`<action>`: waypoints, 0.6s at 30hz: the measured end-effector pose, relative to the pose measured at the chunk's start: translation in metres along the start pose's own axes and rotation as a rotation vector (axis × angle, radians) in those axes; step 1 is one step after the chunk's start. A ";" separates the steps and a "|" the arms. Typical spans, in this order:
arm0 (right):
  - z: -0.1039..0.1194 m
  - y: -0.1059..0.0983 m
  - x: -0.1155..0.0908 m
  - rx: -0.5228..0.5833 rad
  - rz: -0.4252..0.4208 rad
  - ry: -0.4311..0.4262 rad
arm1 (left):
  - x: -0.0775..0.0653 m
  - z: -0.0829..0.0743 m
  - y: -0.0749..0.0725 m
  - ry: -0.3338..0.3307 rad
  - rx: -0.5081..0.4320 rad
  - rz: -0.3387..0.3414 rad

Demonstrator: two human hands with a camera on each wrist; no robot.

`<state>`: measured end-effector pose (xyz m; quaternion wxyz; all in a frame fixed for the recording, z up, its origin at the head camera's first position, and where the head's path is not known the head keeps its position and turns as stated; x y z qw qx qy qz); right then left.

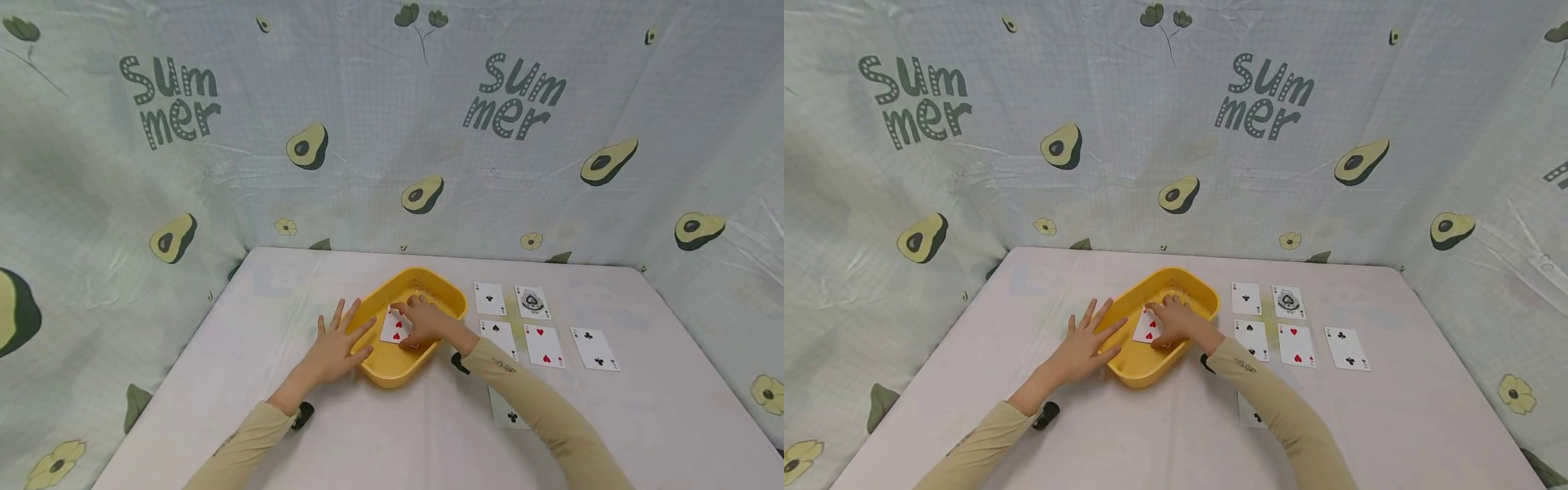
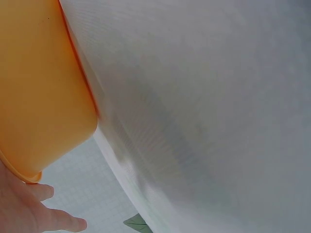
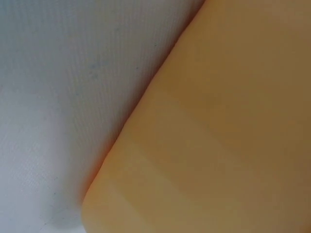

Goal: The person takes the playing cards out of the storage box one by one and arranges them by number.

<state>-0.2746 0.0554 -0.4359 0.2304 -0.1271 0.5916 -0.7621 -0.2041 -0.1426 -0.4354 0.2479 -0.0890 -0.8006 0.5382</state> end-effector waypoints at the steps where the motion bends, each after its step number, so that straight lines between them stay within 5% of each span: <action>1: 0.000 0.000 -0.001 0.016 0.000 0.001 | 0.000 0.000 0.000 0.001 0.001 -0.002; 18: -0.004 -0.011 -0.008 0.057 -0.056 -0.003 | 0.001 0.001 0.001 -0.011 0.005 0.009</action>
Point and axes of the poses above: each hand's wrist, its own x-axis towards the middle knuckle, its own y-axis out of the palm, z = x × y, the point moved 2 cm from there along x, towards the middle knuckle, and after that the axes turned 9 degrees about -z, right-handed, at the moved point
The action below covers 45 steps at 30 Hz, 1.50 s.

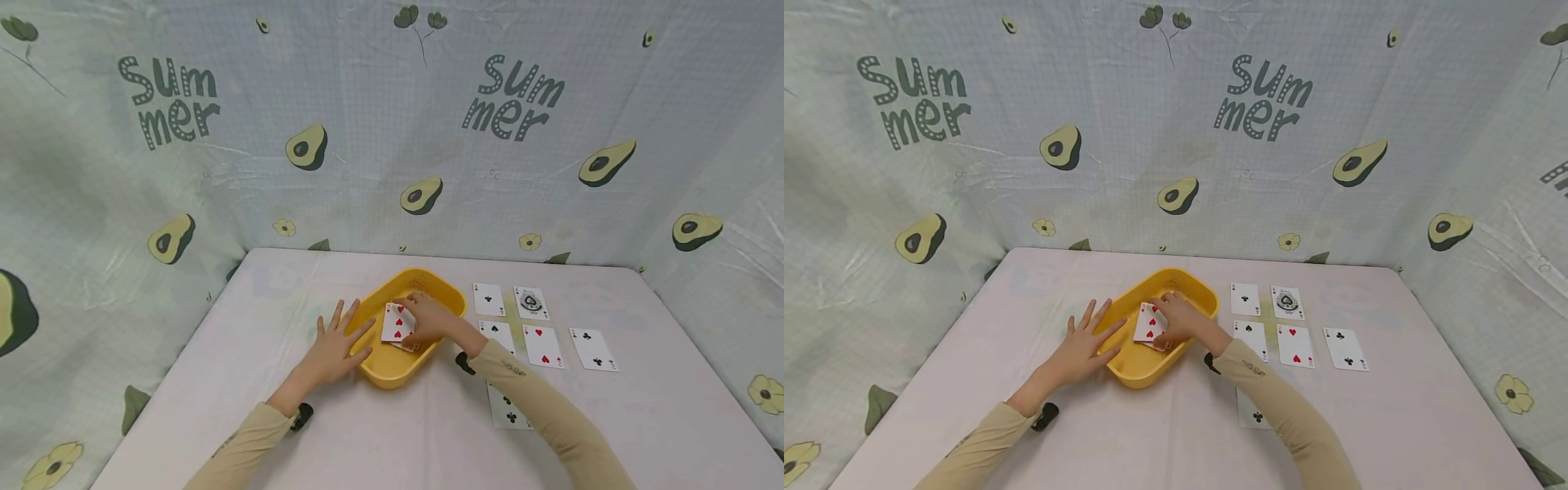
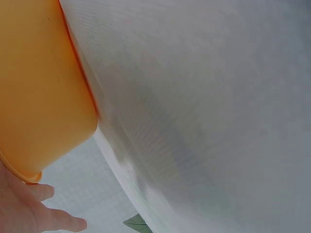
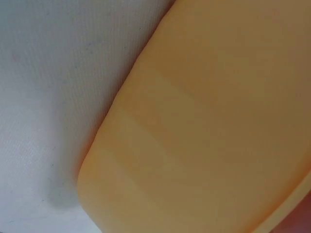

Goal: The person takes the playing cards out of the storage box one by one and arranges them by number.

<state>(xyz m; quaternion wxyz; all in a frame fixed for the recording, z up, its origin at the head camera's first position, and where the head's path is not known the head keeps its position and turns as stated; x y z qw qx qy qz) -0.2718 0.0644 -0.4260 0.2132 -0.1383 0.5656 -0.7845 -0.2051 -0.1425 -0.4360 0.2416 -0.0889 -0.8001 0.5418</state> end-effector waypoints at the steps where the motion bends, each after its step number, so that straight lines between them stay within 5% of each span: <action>1: 0.000 -0.001 -0.001 0.001 -0.004 0.001 | 0.000 0.000 0.000 0.001 0.003 -0.003; 17: -0.013 -0.025 -0.018 0.014 -0.130 -0.120 | -0.001 0.000 0.000 0.007 0.003 -0.013; 23: -0.020 -0.035 -0.034 0.123 -0.152 -0.137 | 0.000 -0.001 -0.001 0.000 0.001 -0.004; 30: -0.026 -0.044 -0.058 0.076 -0.223 -0.212 | -0.001 -0.002 -0.002 0.006 -0.003 -0.012; 45: -0.040 -0.048 -0.113 -0.022 -0.219 -0.148 | -0.003 -0.001 -0.002 0.002 -0.007 -0.001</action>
Point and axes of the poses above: each hand's wrist, its own x-axis towards the middle knuckle, its own y-axis out of the palm, z = x × y, the point moved 2 cm from there along x, towards the middle knuckle, and after that the axes turned 9 degrees about -z, right-handed, at the moved point
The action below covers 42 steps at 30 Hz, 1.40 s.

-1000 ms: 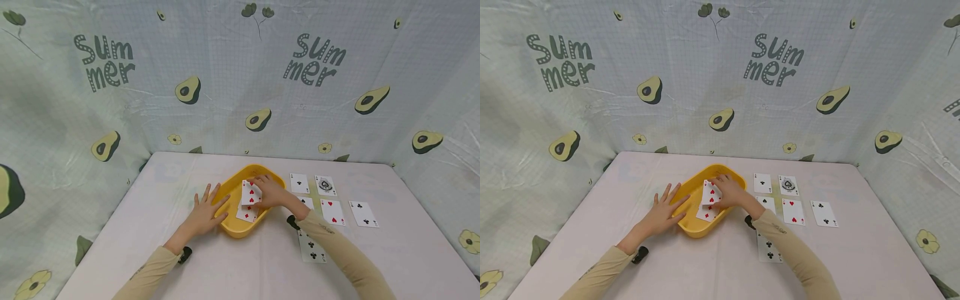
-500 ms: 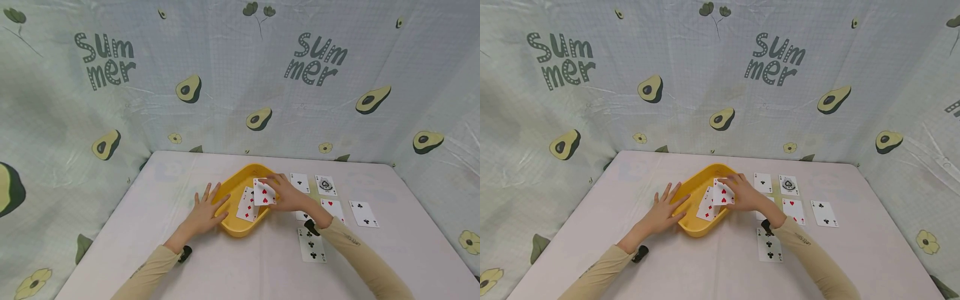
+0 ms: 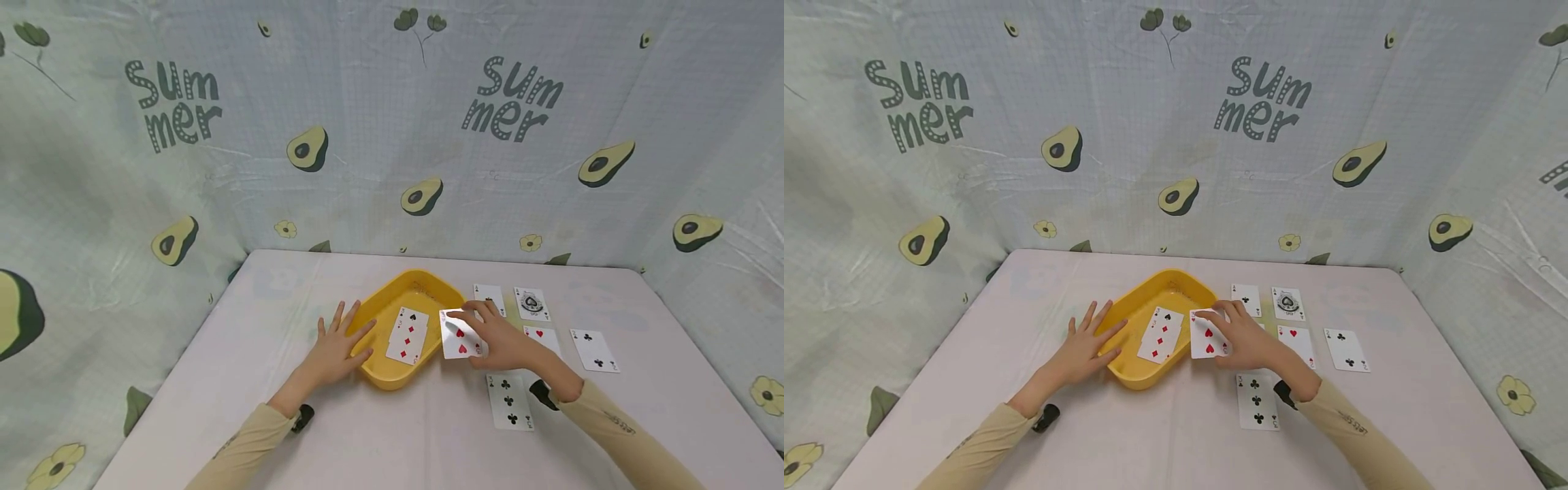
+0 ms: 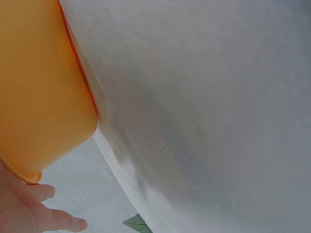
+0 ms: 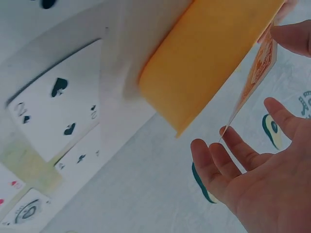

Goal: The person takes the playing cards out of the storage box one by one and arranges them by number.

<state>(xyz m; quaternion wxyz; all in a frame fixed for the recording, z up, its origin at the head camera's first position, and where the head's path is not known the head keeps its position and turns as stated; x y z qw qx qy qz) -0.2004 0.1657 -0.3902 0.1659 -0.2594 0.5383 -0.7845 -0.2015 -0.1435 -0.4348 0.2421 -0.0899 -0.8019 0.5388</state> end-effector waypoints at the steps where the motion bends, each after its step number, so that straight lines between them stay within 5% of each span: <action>1: -0.001 -0.001 -0.004 -0.002 0.000 -0.001 | 0.000 0.000 0.000 0.001 0.001 -0.001; 21: -0.031 -0.014 -0.078 0.057 0.035 0.105 | 0.001 -0.001 0.000 0.001 0.006 -0.007; 42: -0.061 -0.018 -0.137 -0.043 0.017 0.175 | 0.002 -0.002 -0.002 0.016 0.028 -0.016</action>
Point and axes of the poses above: each hand's wrist, its own x-axis towards the middle knuckle, its own y-axis out of the palm, z = x × y, the point moved 2 cm from there along x, towards the middle knuckle, and after that the axes turned 9 degrees about -z, right-handed, at the moved point
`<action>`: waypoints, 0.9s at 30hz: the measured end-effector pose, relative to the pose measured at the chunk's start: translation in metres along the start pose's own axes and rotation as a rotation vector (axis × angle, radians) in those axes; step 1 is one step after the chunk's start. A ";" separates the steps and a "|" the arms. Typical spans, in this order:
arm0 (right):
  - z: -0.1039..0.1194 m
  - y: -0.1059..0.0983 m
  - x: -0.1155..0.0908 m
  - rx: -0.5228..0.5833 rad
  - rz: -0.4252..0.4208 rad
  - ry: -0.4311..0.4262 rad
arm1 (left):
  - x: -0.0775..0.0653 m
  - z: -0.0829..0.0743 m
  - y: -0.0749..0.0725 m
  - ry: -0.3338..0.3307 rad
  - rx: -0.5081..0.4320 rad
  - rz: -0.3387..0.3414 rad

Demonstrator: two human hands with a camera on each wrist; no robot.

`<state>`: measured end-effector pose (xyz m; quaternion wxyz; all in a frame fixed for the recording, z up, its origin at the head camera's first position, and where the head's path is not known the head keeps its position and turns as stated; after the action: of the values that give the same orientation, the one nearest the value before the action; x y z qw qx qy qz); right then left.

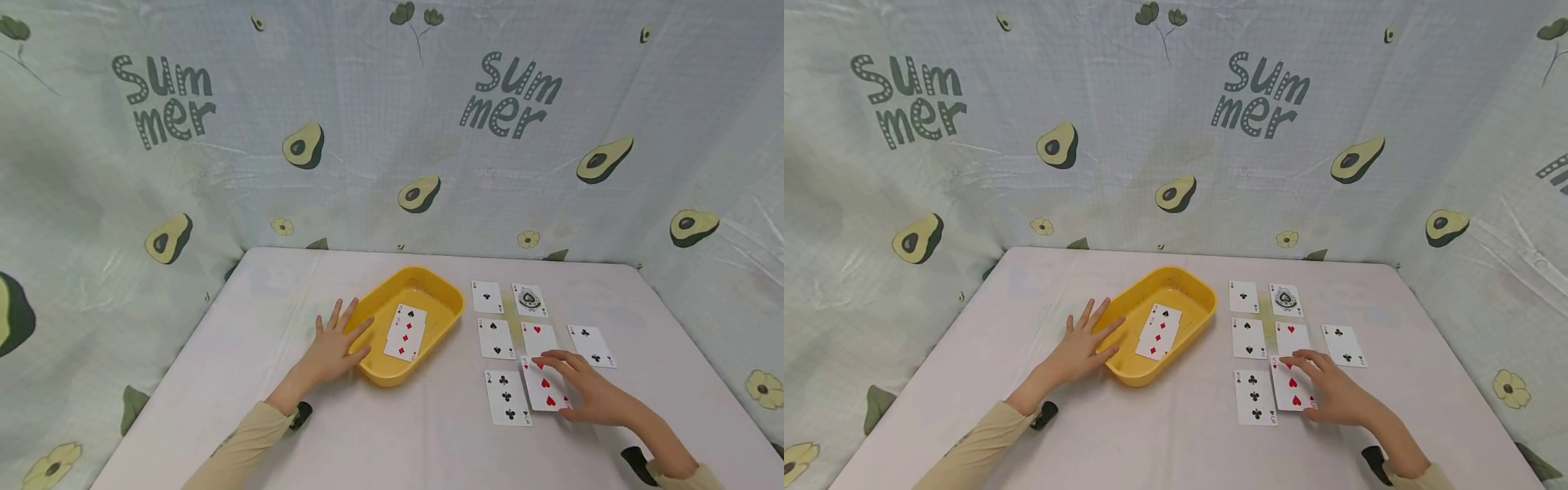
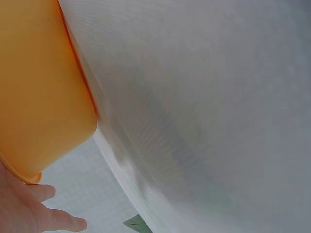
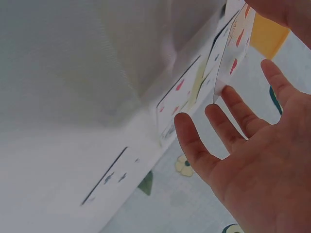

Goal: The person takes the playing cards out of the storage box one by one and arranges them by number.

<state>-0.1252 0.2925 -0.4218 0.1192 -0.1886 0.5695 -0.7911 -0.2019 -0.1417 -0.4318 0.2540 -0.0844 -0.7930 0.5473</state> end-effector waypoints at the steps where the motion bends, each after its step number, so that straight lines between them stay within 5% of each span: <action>1: -0.001 0.000 -0.002 0.001 -0.003 0.001 | 0.000 0.000 0.000 0.001 0.001 -0.002; 27: -0.016 0.015 -0.024 0.028 0.023 0.111 | -0.002 -0.001 -0.001 -0.013 -0.012 0.019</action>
<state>-0.1110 0.3106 -0.4447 0.0989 -0.1363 0.5663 -0.8068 -0.1999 -0.1422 -0.4317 0.2432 -0.0900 -0.7971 0.5453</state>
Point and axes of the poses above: each hand's wrist, its own x-axis towards the middle knuckle, its own y-axis out of the palm, z = x × y, the point moved 2 cm from there along x, towards the middle knuckle, and after that the axes turned 9 degrees about -z, right-handed, at the moved point
